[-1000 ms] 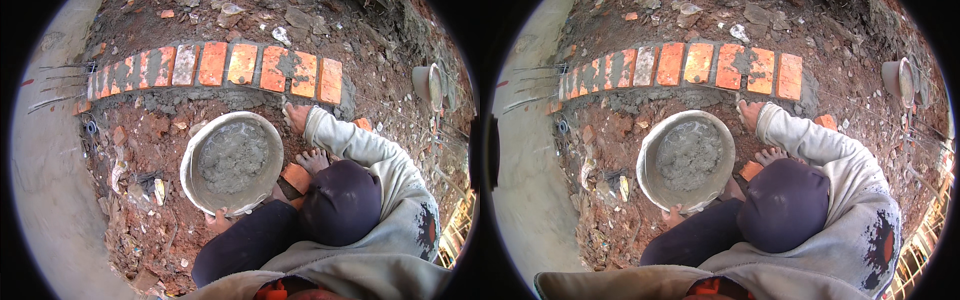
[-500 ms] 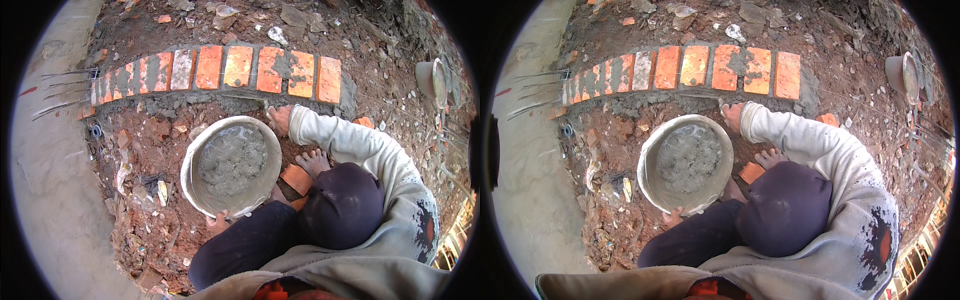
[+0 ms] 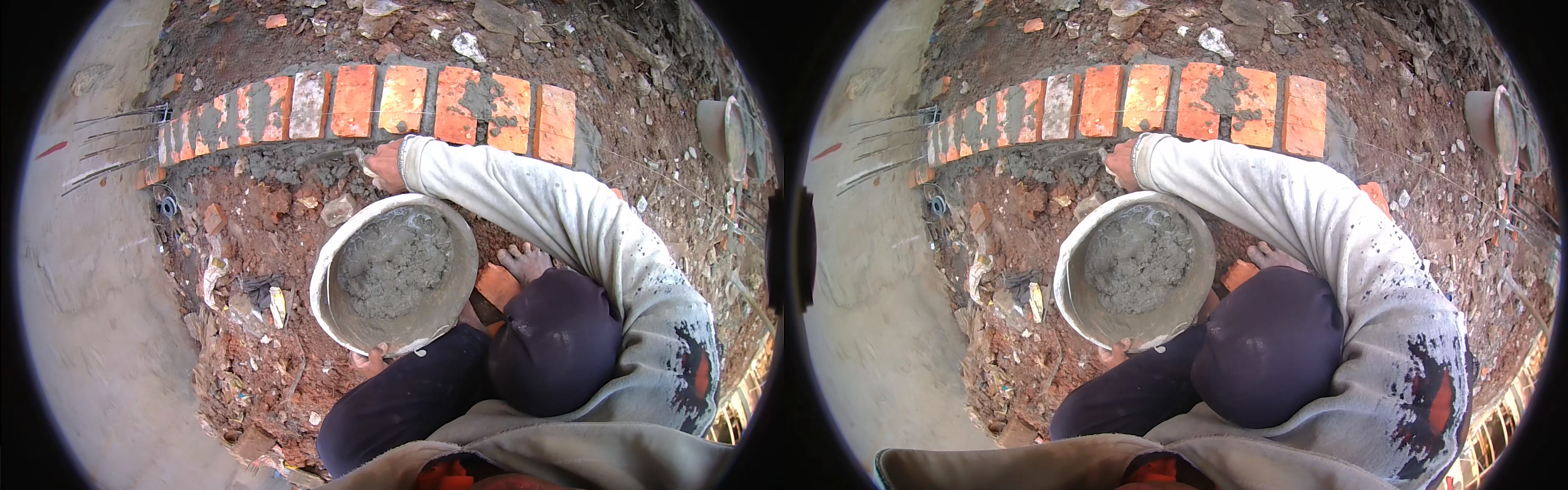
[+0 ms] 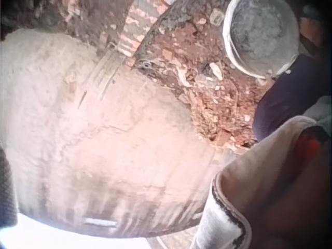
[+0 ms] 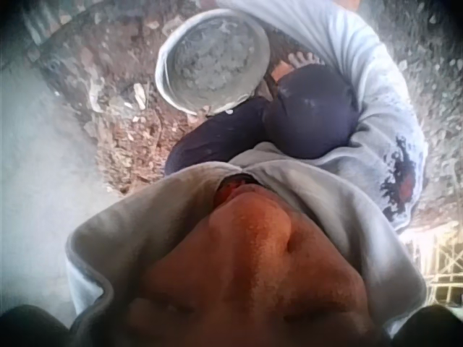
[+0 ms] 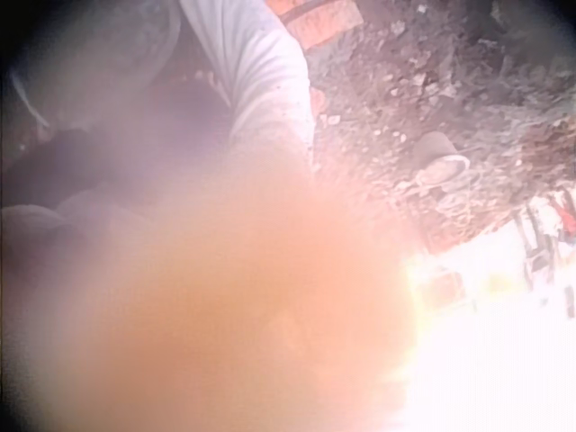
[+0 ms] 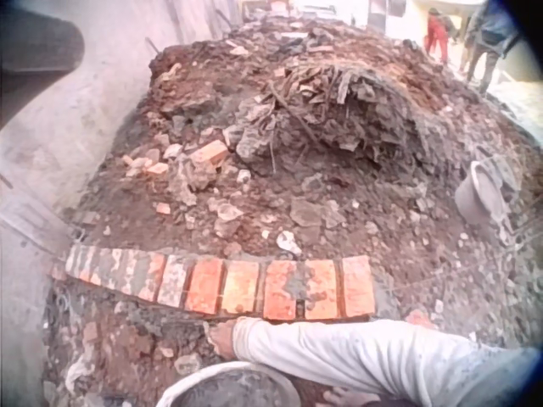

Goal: The person is laying red bricks in a straight line on the ground. They use a trowel to scoop mortar from a bucket and apply it between the bricks, then tap them into place.

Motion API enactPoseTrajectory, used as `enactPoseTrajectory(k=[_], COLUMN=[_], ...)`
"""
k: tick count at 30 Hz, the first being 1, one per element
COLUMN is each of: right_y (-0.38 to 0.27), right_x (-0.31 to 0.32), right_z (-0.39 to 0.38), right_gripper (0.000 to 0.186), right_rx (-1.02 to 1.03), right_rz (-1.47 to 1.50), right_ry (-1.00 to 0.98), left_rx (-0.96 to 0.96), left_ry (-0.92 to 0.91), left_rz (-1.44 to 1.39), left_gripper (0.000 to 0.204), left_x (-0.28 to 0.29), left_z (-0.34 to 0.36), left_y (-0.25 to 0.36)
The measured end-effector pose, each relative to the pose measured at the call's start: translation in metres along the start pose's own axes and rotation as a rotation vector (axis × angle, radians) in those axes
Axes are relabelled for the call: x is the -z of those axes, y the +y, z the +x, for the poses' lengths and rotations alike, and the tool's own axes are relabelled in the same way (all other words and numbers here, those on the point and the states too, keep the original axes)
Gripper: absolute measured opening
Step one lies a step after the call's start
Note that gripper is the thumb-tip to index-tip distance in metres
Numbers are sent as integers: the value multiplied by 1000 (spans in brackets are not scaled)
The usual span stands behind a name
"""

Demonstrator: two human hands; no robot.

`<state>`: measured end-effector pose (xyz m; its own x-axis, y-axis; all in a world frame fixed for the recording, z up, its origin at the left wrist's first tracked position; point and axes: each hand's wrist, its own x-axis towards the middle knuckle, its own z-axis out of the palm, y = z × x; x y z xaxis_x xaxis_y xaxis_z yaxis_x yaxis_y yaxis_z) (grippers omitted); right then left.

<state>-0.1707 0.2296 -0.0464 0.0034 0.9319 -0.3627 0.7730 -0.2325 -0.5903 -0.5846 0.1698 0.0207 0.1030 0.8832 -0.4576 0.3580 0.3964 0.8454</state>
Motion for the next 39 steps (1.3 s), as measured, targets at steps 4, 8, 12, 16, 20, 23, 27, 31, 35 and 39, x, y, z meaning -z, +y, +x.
enactPoseTrajectory(k=[4, 8, 12, 16, 20, 23, 27, 31, 35, 39], right_y=[21, 43, 34, 11, 25, 38, 43, 56, 74, 55], right_x=[-20, -39, -45, -63, -77, -79, -81, -98, -116, -85], right_z=[-50, -162, -217, -191, -215, -275, -288, -272, -320, -375], right_gripper=[41, 49, 39, 35, 27, 29, 31, 32, 32, 37], right_rx=[-46, -161, -261, -309, -598, -714, -453, -630, -619, -805], right_rz=[-121, -351, 65, 437, 779, 985, 690, 667, 689, 699], right_ry=[28, -26, 23, 60, 140, 110, 226, 136, 216, 103], left_rx=[25, 94, 184, 182, 177, 140, 141, 97, -7, -237], left_ry=[-34, -87, -87, -102, -17, -82, -76, -7, 4, -60], left_rz=[-55, -47, -76, 64, 166, 165, 191, 162, 272, 147], left_gripper=[49, 58, 60, 58, 55, 54, 53, 40, 36, 40], left_x=[10, 12, 3, -3, 1, 6, 13, 9, -10, -41], left_z=[0, 0, 1, 5, 9, 16, 27, 35, 28, 20], left_y=[-14, -6, 14, 25, 21, 17, 11, 12, 31, 56])
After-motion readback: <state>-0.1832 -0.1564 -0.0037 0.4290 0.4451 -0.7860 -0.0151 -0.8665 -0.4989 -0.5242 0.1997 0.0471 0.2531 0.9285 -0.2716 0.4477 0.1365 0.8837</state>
